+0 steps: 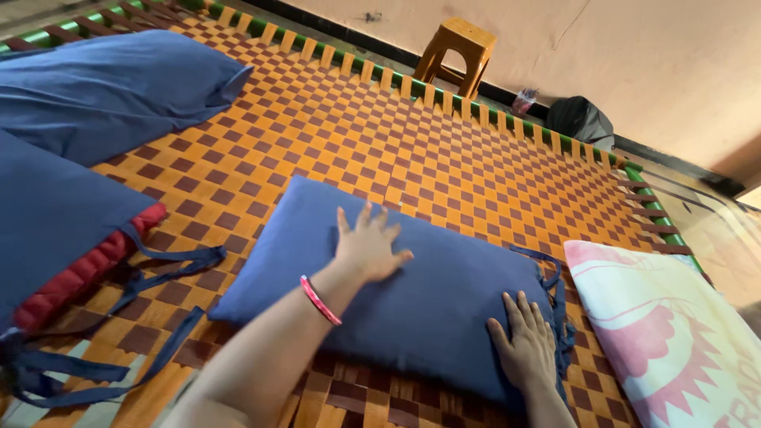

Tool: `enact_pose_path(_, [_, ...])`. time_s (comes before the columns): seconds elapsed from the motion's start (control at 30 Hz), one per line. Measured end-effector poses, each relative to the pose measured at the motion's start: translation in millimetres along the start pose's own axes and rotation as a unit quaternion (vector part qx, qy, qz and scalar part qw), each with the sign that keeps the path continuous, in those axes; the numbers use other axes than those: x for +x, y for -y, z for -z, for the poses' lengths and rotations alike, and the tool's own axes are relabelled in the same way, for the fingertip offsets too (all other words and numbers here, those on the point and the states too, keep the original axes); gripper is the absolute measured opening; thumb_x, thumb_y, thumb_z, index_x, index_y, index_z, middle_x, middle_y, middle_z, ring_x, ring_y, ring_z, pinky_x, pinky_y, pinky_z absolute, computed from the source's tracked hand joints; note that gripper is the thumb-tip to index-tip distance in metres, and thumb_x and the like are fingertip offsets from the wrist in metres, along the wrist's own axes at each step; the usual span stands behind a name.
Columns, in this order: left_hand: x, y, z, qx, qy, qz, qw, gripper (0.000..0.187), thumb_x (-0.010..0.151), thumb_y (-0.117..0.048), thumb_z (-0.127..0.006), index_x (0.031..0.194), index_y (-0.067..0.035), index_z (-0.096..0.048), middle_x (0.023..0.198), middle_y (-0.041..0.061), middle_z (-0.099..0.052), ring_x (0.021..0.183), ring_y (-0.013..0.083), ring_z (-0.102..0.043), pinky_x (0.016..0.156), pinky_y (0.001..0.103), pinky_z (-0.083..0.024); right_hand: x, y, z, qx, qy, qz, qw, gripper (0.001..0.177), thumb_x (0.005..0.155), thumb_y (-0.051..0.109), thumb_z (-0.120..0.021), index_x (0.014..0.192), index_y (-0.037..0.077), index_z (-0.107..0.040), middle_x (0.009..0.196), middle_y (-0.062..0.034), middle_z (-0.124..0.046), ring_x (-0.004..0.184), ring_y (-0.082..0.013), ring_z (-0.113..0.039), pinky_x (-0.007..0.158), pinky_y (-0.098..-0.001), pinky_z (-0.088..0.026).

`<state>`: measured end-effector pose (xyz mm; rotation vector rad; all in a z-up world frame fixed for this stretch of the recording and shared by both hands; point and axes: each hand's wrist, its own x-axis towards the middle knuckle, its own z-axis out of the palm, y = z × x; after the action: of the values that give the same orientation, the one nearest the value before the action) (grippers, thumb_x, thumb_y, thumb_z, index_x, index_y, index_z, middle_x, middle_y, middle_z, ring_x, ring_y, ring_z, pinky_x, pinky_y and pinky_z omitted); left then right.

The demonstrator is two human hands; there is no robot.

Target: The person smooths and adjusts a blue pillow on a woven cot, then ties the pillow's corner straps together. The person repeats the smoothing and tying steps on the same pillow and later on a second blue pillow.

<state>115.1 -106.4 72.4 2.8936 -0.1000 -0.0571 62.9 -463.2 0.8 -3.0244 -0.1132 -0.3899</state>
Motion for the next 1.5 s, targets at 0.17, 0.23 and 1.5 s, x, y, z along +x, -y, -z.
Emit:
enact_pose_path(0.17, [15,22,19,-0.031,0.077,0.076,0.994,0.085,0.093,-0.076,-0.042,0.160,-0.025,-0.032,0.170,0.000,-0.020,0.159,0.0298,-0.010,0.118,0.078,-0.001,2,-6,-7,-0.004,-0.013,0.009,1.000,0.072,0.092,0.063,-0.046,0.154,0.028,-0.041,0.165,-0.0045,-0.031,0.153,-0.0280,-0.024,0.121,-0.0483,-0.021])
enact_pose_path(0.23, [28,32,27,-0.032,0.091,0.099,0.990,0.086,0.093,-0.075,-0.044,0.160,-0.024,-0.033,0.169,-0.001,-0.024,0.158,0.0304,-0.013,0.116,0.080,-0.002,-3,-11,-8,0.013,-0.019,0.018,1.000,0.070,0.093,0.061,-0.047,0.154,0.027,-0.042,0.165,-0.0055,-0.032,0.153,-0.0292,-0.025,0.121,-0.0494,-0.020])
enact_pose_path(1.5, [-115,98,-7,0.025,-0.085,0.159,0.983,0.086,0.089,-0.076,-0.043,0.159,-0.031,-0.026,0.169,0.002,-0.017,0.152,0.0323,-0.017,0.117,0.065,-0.021,6,-16,-12,0.056,0.005,-0.065,0.996,0.069,0.094,0.063,-0.045,0.155,0.029,-0.043,0.166,-0.0032,-0.032,0.152,-0.0287,-0.029,0.121,-0.0434,-0.026])
